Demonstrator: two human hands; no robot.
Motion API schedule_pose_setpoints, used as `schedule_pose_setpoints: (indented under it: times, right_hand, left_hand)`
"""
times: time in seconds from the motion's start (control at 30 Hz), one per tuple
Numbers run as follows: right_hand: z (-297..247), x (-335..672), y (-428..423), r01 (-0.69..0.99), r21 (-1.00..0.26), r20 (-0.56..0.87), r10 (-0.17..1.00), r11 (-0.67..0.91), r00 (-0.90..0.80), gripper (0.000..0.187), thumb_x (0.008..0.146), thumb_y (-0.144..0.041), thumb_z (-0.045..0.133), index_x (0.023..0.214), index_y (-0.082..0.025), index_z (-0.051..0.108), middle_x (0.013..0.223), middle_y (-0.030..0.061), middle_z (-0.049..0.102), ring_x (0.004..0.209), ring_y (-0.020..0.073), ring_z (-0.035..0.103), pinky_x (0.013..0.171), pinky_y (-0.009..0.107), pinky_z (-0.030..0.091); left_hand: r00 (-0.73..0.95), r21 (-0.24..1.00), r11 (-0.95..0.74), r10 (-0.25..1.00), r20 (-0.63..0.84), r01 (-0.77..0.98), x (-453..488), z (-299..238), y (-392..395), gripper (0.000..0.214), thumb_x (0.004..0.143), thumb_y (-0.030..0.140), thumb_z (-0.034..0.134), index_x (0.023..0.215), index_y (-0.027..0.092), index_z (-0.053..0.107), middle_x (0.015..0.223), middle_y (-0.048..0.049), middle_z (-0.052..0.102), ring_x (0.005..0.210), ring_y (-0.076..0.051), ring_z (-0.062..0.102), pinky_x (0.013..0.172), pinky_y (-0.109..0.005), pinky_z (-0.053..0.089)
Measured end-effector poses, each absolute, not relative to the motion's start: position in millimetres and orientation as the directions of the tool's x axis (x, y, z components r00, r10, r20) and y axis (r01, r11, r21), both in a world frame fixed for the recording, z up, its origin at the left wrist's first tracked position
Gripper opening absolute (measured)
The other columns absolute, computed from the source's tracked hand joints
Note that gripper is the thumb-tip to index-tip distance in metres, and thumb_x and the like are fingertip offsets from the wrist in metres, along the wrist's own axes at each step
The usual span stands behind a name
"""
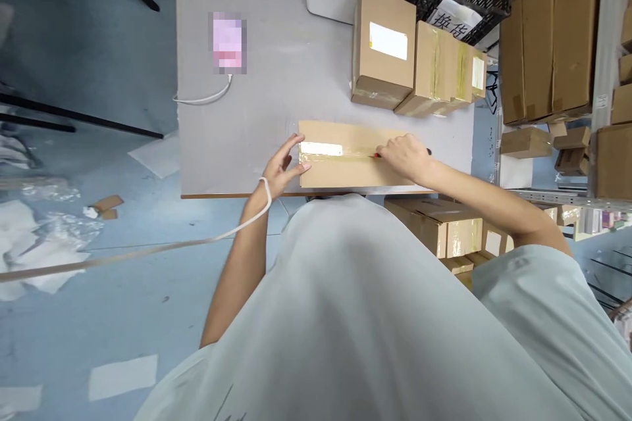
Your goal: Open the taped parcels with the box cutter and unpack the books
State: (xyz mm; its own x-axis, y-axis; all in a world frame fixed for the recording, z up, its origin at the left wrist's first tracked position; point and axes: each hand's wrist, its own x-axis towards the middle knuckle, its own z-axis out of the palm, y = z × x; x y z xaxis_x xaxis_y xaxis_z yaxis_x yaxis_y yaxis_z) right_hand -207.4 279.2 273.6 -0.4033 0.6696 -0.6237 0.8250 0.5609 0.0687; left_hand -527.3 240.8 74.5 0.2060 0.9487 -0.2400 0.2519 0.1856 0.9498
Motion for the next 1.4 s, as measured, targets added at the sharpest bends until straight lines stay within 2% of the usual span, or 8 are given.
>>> schedule_pose_setpoints:
  times: [0.17,0.37,0.6,0.9,1.03,1.1,1.27,1.4]
  right_hand:
    - [277.0,-150.9,273.0,0.846,0.154,-0.646,0.700,0.511,-0.305,0.042,0.119,-0.018,0.046,0.141,-0.016,0.082,0.120,0.0245,0.088,0.113,0.0350,0.084,0.085,0.041,0.051]
    - [270.7,-141.3,277.1,0.860,0.046,-0.619,0.690,0.508,-0.375,0.043,0.117,-0.009,0.046,0.141,-0.014,0.081,0.123,0.0248,0.088,0.116,0.0352,0.084,0.088,0.041,0.052]
    - [261.8,-76.7,274.1,0.870,0.023,-0.647,0.670,0.493,-0.363,0.042,0.116,-0.010,0.047,0.136,-0.016,0.084,0.122,0.0243,0.088,0.116,0.0350,0.084,0.086,0.040,0.051]
    - [247.0,-13.5,265.2,0.905,-0.072,-0.594,0.710,0.420,-0.377,0.041,0.124,-0.037,0.048,0.148,-0.023,0.079,0.121,0.0219,0.088,0.110,0.0353,0.081,0.083,0.040,0.045]
    - [229.4,24.8,258.0,0.954,-0.107,-0.539,0.790,0.281,-0.293,0.040,0.123,-0.039,0.051,0.139,-0.024,0.084,0.120,0.0206,0.088,0.106,0.0357,0.081,0.085,0.040,0.046]
    - [207.9,42.1,249.5,0.965,-0.225,-0.470,0.853,0.134,-0.227,0.039,0.122,-0.043,0.052,0.138,-0.025,0.082,0.115,0.0162,0.089,0.103,0.0348,0.082,0.085,0.038,0.048]
    - [121.2,25.7,214.6,0.620,-0.710,-0.411,0.912,-0.332,0.018,0.039,0.118,-0.053,0.055,0.119,-0.020,0.075,0.090,0.0040,0.081,0.077,0.0215,0.076,0.077,0.030,0.054]
    - [64.8,-35.1,195.1,0.173,-0.793,-0.564,0.812,-0.583,0.150,0.026,0.107,-0.048,0.072,0.107,-0.022,0.068,0.082,-0.0033,0.074,0.066,0.0134,0.067,0.068,0.024,0.054]
  left_hand:
    - [0.015,0.879,0.212,0.970,-0.241,0.426,-500.8,101.2,236.6,0.071,0.094,0.046,0.073,0.163,0.034,0.062,0.181,-0.0114,0.055,0.175,-0.035,0.044,0.144,-0.061,0.036]
    - [-0.258,0.738,0.207,0.965,-0.046,0.642,-427.9,124.6,236.2,0.065,0.103,0.045,0.071,0.159,0.016,0.053,0.176,-0.0276,0.050,0.180,-0.041,0.031,0.148,-0.065,0.023]
    - [-0.324,0.654,0.258,0.946,-0.021,0.711,-415.9,125.7,239.3,0.048,0.103,0.030,0.068,0.146,0.015,0.051,0.166,-0.0271,0.060,0.177,-0.036,0.040,0.144,-0.059,0.034]
    - [-0.365,0.613,0.303,0.931,-0.025,0.730,-410.2,128.1,240.1,0.042,0.104,0.021,0.069,0.142,0.017,0.050,0.165,-0.0228,0.060,0.173,-0.033,0.045,0.143,-0.054,0.036]
    - [-0.392,0.590,0.319,0.920,-0.004,0.742,-415.9,127.0,239.8,0.043,0.103,0.024,0.074,0.141,0.014,0.055,0.159,-0.0215,0.061,0.159,-0.034,0.055,0.139,-0.054,0.040]
    - [-0.392,0.586,0.314,0.920,0.007,0.747,-422.7,125.0,238.8,0.046,0.104,0.024,0.075,0.144,0.012,0.056,0.156,-0.0201,0.062,0.155,-0.033,0.057,0.138,-0.052,0.041]
    - [-0.389,0.618,0.291,0.921,0.026,0.730,-456.3,117.6,239.4,0.052,0.109,0.021,0.067,0.157,0.006,0.053,0.162,-0.0202,0.061,0.155,-0.029,0.058,0.136,-0.046,0.043]
    - [-0.433,0.603,0.345,0.901,0.001,0.720,-483.1,116.0,245.9,0.048,0.111,0.021,0.065,0.156,0.006,0.057,0.160,-0.0182,0.062,0.148,-0.027,0.060,0.130,-0.044,0.048]
